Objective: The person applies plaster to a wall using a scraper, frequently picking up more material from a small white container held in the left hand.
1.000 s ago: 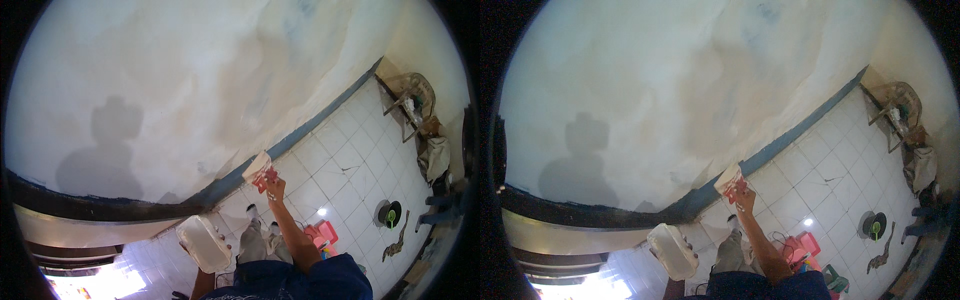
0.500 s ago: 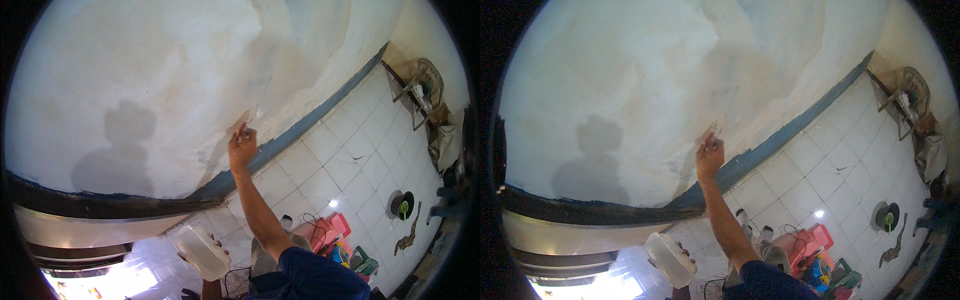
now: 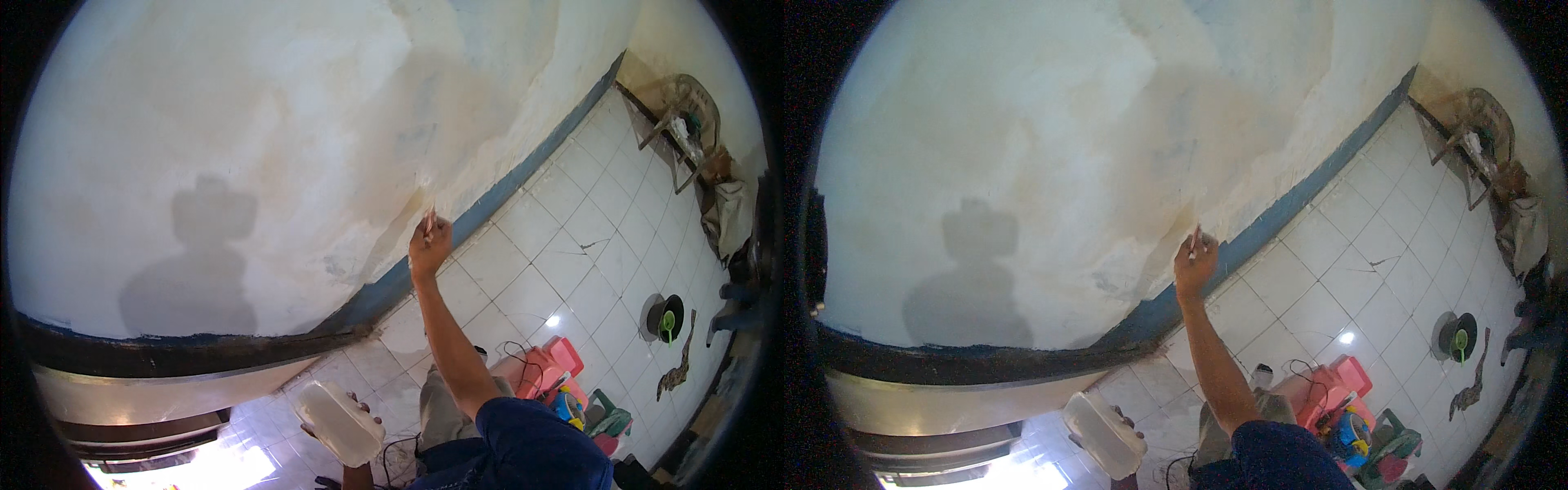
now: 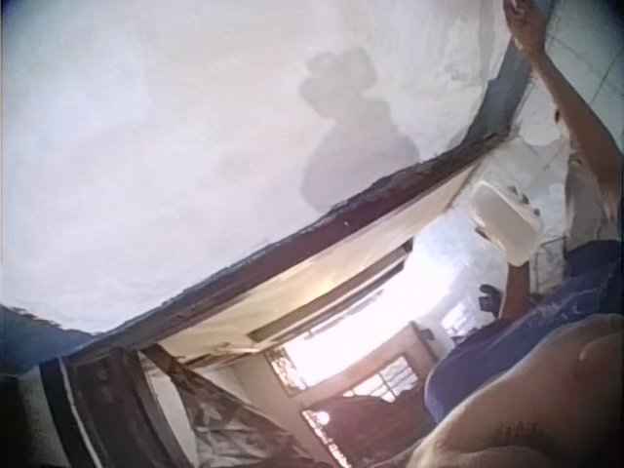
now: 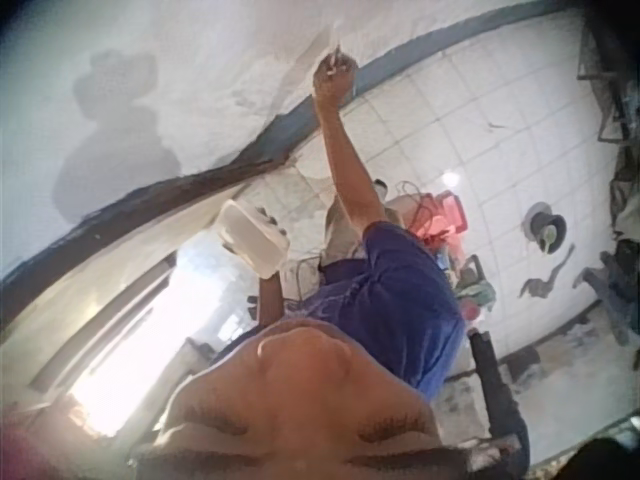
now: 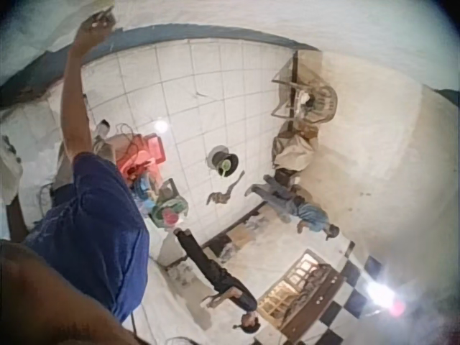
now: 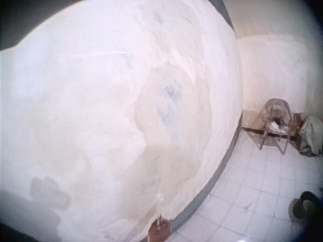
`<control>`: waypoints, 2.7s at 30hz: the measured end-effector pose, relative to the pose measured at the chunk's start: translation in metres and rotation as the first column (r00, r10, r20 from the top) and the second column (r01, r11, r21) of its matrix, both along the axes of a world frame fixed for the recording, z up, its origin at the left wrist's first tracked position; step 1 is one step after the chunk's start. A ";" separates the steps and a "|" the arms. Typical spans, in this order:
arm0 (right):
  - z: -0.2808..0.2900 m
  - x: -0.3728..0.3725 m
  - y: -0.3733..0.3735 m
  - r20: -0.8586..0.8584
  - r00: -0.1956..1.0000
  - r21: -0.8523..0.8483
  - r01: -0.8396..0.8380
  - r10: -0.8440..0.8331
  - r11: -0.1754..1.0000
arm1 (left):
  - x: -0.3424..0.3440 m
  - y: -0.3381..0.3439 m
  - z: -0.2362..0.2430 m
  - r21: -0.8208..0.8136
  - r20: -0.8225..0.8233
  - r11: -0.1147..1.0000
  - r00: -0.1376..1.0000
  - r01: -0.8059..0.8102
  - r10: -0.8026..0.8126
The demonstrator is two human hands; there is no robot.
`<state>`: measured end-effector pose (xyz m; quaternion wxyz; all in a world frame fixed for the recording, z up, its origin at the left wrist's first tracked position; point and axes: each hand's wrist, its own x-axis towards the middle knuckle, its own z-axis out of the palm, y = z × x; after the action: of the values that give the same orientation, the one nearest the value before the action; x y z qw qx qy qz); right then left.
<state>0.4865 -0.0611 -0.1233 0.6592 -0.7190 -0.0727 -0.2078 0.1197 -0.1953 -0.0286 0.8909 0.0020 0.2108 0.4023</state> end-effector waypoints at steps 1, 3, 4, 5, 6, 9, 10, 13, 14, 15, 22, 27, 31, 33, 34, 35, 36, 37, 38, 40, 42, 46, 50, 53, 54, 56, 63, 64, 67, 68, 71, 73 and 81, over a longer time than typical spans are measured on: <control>-0.008 0.011 0.002 -0.072 0.997 0.001 -0.032 0.032 0.999 | -0.001 -0.001 0.000 -0.048 -0.039 0.998 0.999 -0.027 0.026; -0.022 0.013 0.009 -0.143 0.988 0.005 -0.062 0.062 0.998 | -0.004 0.002 -0.001 -0.005 -0.071 1.000 0.997 0.004 -0.005; -0.028 0.003 0.011 -0.156 0.983 -0.077 -0.107 0.094 0.991 | -0.005 0.005 -0.002 0.036 -0.102 0.999 0.994 0.034 -0.031; -0.034 -0.007 0.011 -0.172 0.978 -0.160 -0.148 0.120 0.976 | -0.004 0.009 -0.003 0.034 -0.099 0.998 0.994 0.045 -0.042; -0.038 -0.025 0.012 -0.067 0.979 -0.137 -0.201 0.194 0.970 | -0.003 0.012 -0.005 0.036 -0.082 0.997 0.995 0.062 -0.059; -0.020 -0.077 0.002 0.092 0.936 -0.109 -0.329 0.339 0.938 | 0.002 0.016 0.001 0.006 -0.042 1.000 0.999 0.024 -0.024; -0.010 -0.082 -0.003 0.150 0.913 -0.109 -0.365 0.379 0.924 | 0.004 0.018 0.004 -0.035 -0.009 0.999 1.000 0.007 -0.007; -0.010 -0.062 -0.018 -0.010 0.926 0.127 -0.373 0.377 0.919 | -0.001 0.022 -0.007 0.053 -0.006 0.998 0.999 0.046 -0.045; -0.011 -0.051 -0.024 -0.060 0.924 0.203 -0.360 0.378 0.911 | 0.002 0.023 -0.007 0.050 -0.003 0.997 0.999 0.051 -0.051; -0.009 -0.033 -0.024 -0.062 0.954 0.087 -0.289 0.295 0.953 | 0.007 0.024 -0.004 0.025 0.023 0.998 0.998 0.053 -0.054; 0.032 -0.005 0.010 -0.077 0.987 -0.084 -0.147 0.140 0.986 | 0.020 0.021 0.010 0.011 0.073 0.999 0.997 0.041 -0.042; 0.066 -0.068 0.046 -0.097 0.964 -0.184 -0.262 0.248 0.947 | 0.016 0.029 0.007 0.022 0.079 0.996 0.993 0.090 -0.091; 0.086 -0.132 0.027 -0.021 0.936 -0.183 -0.348 0.351 0.919 | 0.005 0.027 0.002 0.030 0.073 0.996 0.994 0.078 -0.080; 0.070 -0.138 0.008 0.094 0.894 -0.038 -0.436 0.438 0.899 | 0.012 0.028 0.008 0.012 0.108 0.996 0.990 0.089 -0.089; 0.061 -0.131 0.005 0.097 0.895 -0.037 -0.433 0.435 0.900 | 0.014 0.028 0.011 -0.009 0.139 0.996 0.986 0.089 -0.087; 0.051 -0.121 -0.001 -0.003 0.923 0.031 -0.384 0.384 0.923 | 0.014 0.028 0.010 -0.011 0.142 0.996 0.986 0.093 -0.090; 0.048 -0.106 -0.005 -0.054 0.943 0.048 -0.326 0.328 0.944 | 0.011 0.029 0.007 0.012 0.127 0.997 0.989 0.081 -0.082; 0.045 -0.091 -0.009 -0.106 0.956 0.064 -0.268 0.274 0.961 | 0.008 0.028 0.005 0.035 0.111 0.997 0.991 0.067 -0.071; 0.049 -0.064 -0.009 -0.103 0.975 0.034 -0.196 0.199 0.980 | 0.007 0.027 0.004 0.035 0.115 0.997 0.991 0.063 -0.066; 0.042 -0.020 -0.006 0.103 0.985 -0.109 -0.126 0.137 0.986 | 0.009 0.027 0.004 0.039 0.117 0.996 0.989 0.082 -0.086; 0.042 -0.003 0.005 0.082 0.992 -0.136 -0.087 0.099 0.987 | 0.011 0.027 0.009 0.025 0.135 0.997 0.988 0.078 -0.080; 0.058 -0.013 0.018 0.021 0.993 -0.147 -0.108 0.112 0.983 | 0.008 0.028 0.024 0.119 0.155 0.987 0.980 0.109 -0.127; 0.074 -0.047 0.031 0.115 0.987 -0.234 -0.086 0.116 0.968 | -0.014 0.032 0.001 0.008 0.196 0.995 0.976 0.095 -0.095; 0.085 -0.087 0.038 0.035 0.970 -0.127 -0.233 0.239 0.964 | -0.017 0.032 0.000 0.020 0.173 0.998 0.983 0.059 -0.062; 0.088 -0.099 0.038 0.035 0.972 -0.129 -0.227 0.234 0.965 | -0.016 0.033 -0.001 0.024 0.168 0.997 0.983 0.074 -0.077; 0.091 -0.122 0.036 0.020 0.945 -0.159 -0.319 0.326 0.934 | -0.019 0.034 -0.006 0.028 0.161 0.996 0.983 0.087 -0.091; 0.073 -0.103 -0.025 0.149 0.839 0.170 -0.544 0.524 0.822 | -0.002 0.034 0.008 0.071 0.261 0.991 0.957 0.115 -0.130; 0.063 -0.091 -0.031 0.103 0.838 0.382 -0.531 0.536 0.757 | 0.001 0.034 0.010 0.097 0.274 0.990 0.954 0.098 -0.121; 0.064 -0.042 -0.062 -0.308 0.637 0.773 -0.266 0.707 0.576 | -0.013 0.035 0.001 0.100 0.219 0.989 0.968 0.105 -0.125; 0.047 -0.021 -0.068 -0.427 0.647 0.729 -0.166 0.631 0.664 | -0.005 0.031 0.004 0.094 0.227 0.989 0.965 0.116 -0.135; 0.015 0.013 -0.070 -0.569 0.617 0.642 -0.081 0.544 0.763 | 0.007 0.027 0.015 0.067 0.258 0.996 0.963 0.061 -0.077; 0.006 0.021 -0.068 -0.609 0.586 0.606 -0.090 0.534 0.790 | 0.007 0.026 0.013 0.087 0.256 0.994 0.963 0.068 -0.088; -0.003 0.050 -0.044 -0.321 0.494 0.814 -0.293 0.808 0.502 | 0.005 0.021 0.014 0.073 0.249 0.995 0.965 0.062 -0.079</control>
<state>0.5361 -0.1049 -0.1261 0.8740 -0.3814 0.0040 0.3011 0.1247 -0.1747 -0.0144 0.9236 -0.0128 0.0830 0.3740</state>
